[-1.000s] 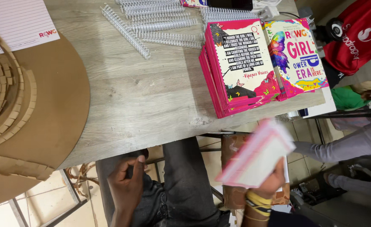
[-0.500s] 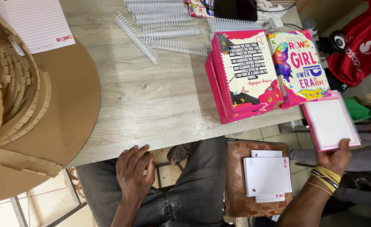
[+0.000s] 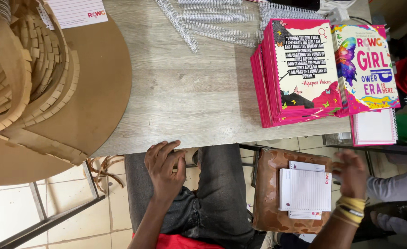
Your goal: The person assembles spiral-bound notebooks by hand. They pick up a stack of pink and white pages, align them, and insert a metal spiral coil through the holes. They then attach a pink cover sheet to the assembled pages and place the finished notebook on a stack.
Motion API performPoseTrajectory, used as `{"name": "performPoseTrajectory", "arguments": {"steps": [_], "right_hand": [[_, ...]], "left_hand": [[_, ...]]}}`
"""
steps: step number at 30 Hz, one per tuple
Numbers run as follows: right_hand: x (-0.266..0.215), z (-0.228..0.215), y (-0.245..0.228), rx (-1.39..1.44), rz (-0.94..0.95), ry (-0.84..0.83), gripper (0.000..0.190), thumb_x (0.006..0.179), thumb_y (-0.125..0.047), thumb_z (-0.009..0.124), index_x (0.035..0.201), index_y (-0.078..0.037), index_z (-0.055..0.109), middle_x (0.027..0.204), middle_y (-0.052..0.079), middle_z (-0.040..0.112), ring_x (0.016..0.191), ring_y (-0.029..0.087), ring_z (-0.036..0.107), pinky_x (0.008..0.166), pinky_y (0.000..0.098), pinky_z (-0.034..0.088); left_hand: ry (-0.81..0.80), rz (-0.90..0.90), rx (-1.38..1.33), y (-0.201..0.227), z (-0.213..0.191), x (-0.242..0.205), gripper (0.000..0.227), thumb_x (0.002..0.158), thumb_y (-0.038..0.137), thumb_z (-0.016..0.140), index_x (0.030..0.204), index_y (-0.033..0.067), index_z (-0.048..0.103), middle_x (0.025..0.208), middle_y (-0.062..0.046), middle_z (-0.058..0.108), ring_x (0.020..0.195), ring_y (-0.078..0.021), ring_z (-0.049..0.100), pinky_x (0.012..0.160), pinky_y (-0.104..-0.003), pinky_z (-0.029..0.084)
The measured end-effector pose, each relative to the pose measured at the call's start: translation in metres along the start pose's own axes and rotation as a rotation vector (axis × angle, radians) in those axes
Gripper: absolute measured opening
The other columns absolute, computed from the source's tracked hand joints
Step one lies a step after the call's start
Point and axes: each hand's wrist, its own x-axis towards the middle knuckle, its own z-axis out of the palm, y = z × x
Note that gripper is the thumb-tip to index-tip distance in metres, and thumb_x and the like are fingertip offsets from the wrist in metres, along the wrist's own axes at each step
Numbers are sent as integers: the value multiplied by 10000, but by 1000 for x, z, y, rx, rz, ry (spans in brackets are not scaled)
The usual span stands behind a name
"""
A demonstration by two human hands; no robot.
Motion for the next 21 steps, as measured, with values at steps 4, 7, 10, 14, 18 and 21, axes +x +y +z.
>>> {"name": "performPoseTrajectory", "arguments": {"steps": [4, 7, 10, 14, 18, 21], "right_hand": [[-75, 78, 21, -687, 65, -3, 850, 905, -493, 871, 1574, -72, 559, 1456, 297, 653, 1233, 494, 668, 1067, 602, 529], [-84, 106, 67, -1128, 62, -14, 1131, 767, -771, 795, 1578, -37, 506, 1502, 363, 536, 1277, 655, 593, 931, 746, 586], [-91, 129, 79, -1336, 79, 90, 1019, 741, -742, 789, 1507, -125, 523, 1507, 218, 516, 1317, 559, 572, 922, 686, 609], [-89, 136, 83, -1329, 51, 81, 927, 785, -545, 796, 1529, -137, 423, 1511, 229, 492, 1275, 560, 598, 908, 678, 628], [-118, 139, 37, -1117, 14, 135, 708, 855, -447, 740, 1369, 4, 562, 1255, 298, 714, 1033, 569, 718, 844, 660, 568], [-123, 107, 71, -1017, -214, 245, 316, 1024, -440, 686, 1025, -149, 809, 797, 96, 770, 665, 368, 703, 653, 489, 512]], "left_hand": [[22, -15, -2, -14, 6, -17, 163, 930, 70, 809, 975, 226, 809, 1288, 38, 765, 1318, -285, 629, 1190, -541, 416], [-36, 1, -1, -16, 4, -18, 159, 975, 66, 759, 1013, 215, 801, 1346, 22, 736, 1361, -322, 601, 1182, -579, 431], [-42, 23, 38, -19, 1, -18, 162, 928, 64, 794, 945, 226, 798, 1342, 59, 750, 1343, -276, 621, 1188, -536, 430], [-34, 48, 39, -19, 3, -15, 165, 931, 75, 797, 951, 239, 798, 1352, 69, 752, 1347, -257, 623, 1191, -517, 426], [-69, 112, 25, -13, -7, -6, 206, 968, -28, 744, 1028, 167, 774, 1354, -31, 732, 1338, -284, 601, 1186, -531, 424], [-47, 88, -4, -13, -5, -8, 183, 974, 1, 744, 1024, 170, 794, 1351, -15, 726, 1351, -273, 580, 1183, -530, 425]]}}
